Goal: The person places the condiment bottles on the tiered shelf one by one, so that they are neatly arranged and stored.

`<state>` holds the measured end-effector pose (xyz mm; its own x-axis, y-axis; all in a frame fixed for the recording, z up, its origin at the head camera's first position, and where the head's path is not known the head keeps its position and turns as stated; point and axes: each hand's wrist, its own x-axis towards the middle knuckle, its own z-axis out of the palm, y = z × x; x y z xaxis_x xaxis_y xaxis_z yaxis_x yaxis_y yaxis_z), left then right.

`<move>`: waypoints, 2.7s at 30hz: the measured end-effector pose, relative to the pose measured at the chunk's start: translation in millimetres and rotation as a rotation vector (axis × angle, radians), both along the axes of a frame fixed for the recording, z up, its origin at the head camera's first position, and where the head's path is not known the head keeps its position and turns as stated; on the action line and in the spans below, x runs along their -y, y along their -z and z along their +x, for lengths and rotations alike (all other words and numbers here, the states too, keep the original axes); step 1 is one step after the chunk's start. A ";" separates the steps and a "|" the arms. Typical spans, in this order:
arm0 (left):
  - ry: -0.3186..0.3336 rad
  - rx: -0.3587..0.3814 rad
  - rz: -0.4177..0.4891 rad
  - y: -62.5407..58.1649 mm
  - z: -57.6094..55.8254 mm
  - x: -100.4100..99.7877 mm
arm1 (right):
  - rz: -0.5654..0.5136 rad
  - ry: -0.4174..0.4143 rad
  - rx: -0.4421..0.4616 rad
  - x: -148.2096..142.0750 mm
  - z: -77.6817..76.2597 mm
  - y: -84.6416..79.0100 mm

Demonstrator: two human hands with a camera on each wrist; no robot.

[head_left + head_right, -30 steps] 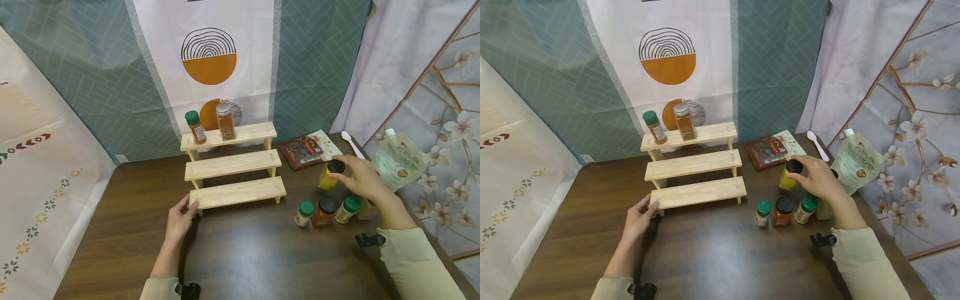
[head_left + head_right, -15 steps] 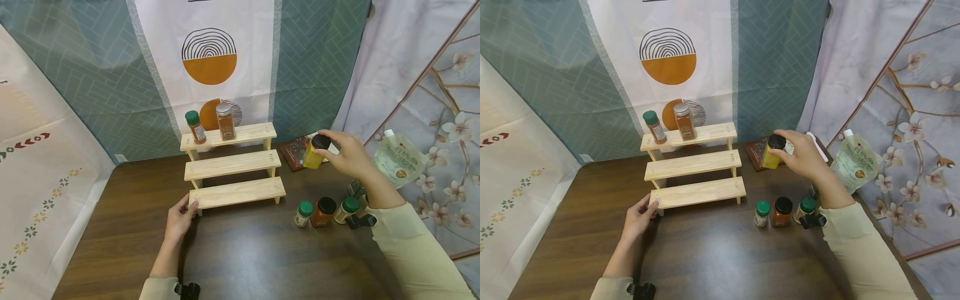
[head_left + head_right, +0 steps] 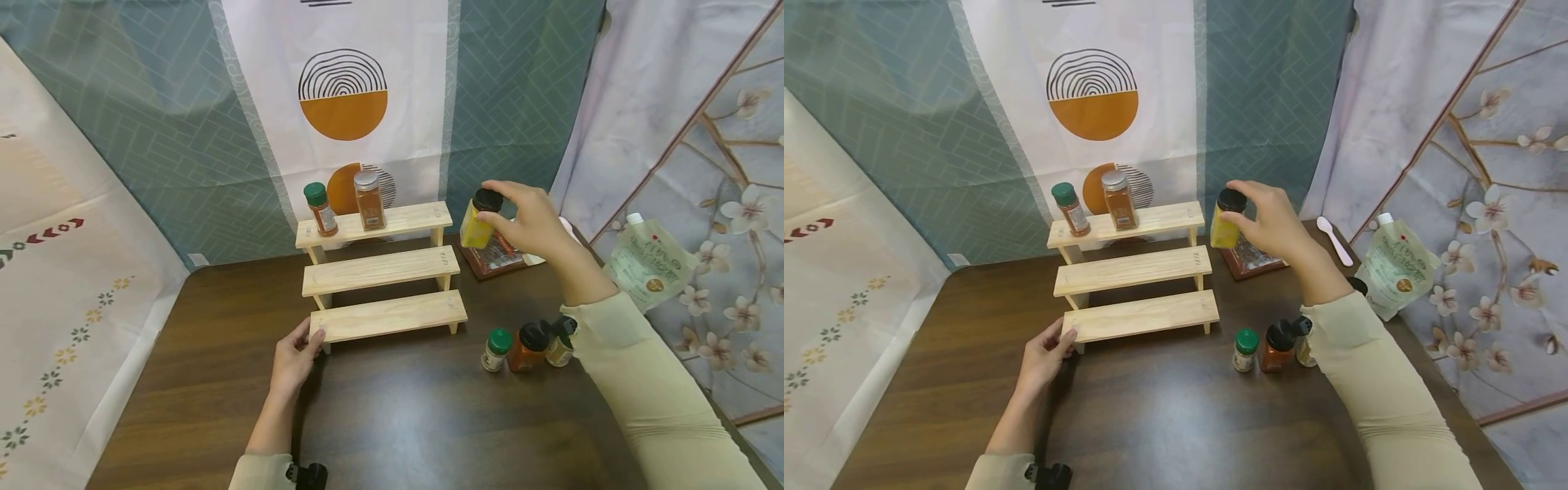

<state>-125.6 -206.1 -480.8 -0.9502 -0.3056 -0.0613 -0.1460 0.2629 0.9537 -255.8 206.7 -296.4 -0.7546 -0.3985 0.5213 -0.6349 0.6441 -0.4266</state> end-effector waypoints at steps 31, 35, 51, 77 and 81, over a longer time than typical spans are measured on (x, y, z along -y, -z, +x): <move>0.004 -0.013 -0.014 -1.9 -0.8 0.0 | 0.017 -0.038 0.148 53.7 -56.3 -16.7; 0.009 0.003 -0.034 -1.3 -2.2 0.9 | 0.021 -0.043 0.171 59.7 -62.4 -17.6; 0.013 -0.020 -0.026 -0.8 -4.5 -0.7 | 0.051 -0.084 0.250 77.6 -77.5 -30.5; 0.013 -0.038 -0.005 -0.5 -0.1 0.1 | -0.036 0.017 0.224 35.9 -38.6 10.7; 0.008 -0.036 -0.004 0.1 0.3 -0.2 | -0.021 0.019 0.246 24.5 -27.8 21.0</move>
<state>-125.3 -205.9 -480.9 -0.9541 -0.2983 -0.0262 -0.1100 0.2678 0.9572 -283.6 182.2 -317.4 -0.8670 -0.3740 0.3292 -0.4982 0.6441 -0.5805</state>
